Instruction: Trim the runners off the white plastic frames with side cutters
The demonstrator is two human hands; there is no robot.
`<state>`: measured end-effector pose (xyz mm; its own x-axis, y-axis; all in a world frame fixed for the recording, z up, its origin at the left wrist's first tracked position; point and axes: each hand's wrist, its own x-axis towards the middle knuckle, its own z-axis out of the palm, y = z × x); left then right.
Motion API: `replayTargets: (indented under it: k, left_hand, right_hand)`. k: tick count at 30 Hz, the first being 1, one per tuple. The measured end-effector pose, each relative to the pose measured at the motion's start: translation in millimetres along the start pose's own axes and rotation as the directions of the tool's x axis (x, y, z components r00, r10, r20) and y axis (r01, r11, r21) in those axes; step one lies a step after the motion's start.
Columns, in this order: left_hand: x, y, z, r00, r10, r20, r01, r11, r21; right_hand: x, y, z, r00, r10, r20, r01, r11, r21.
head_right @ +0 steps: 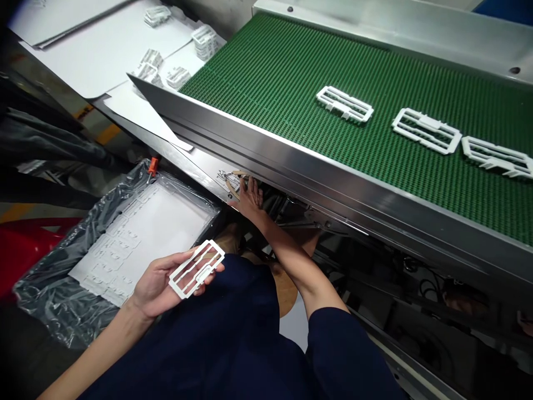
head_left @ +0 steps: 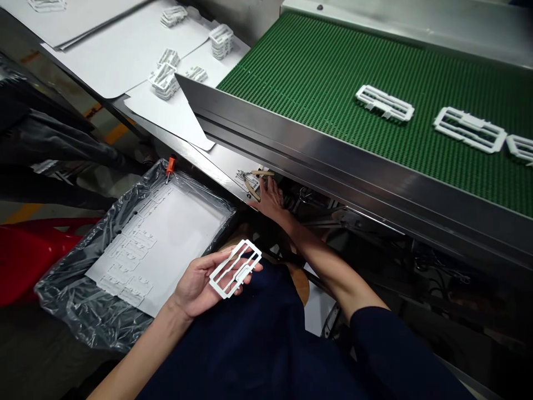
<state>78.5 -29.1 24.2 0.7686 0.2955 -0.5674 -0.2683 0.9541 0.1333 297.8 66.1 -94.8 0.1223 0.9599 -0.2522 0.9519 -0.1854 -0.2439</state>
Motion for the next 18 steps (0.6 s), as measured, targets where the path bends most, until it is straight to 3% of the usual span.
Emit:
replayTargets:
  k: [5,12,18]
  left_hand:
    - [2,3,1.5,0.999,0.034,-0.007,-0.034,0.999,0.015]
    - [9,7,3.1,0.993,0.116,0.0,-0.116,0.993,0.028]
    - [18,8,-1.6,0.99,0.143,0.014,-0.14,0.984,-0.112]
  right_hand:
    - [11,-2,-5,0.997,0.009,-0.081,-0.008,1.0,0.001]
    - [26,2,-14,1.0,0.012,-0.018,-0.012,1.0,0.0]
    - [40,10,-28,0.994,-0.06,0.086,0.055,0.997,0.061]
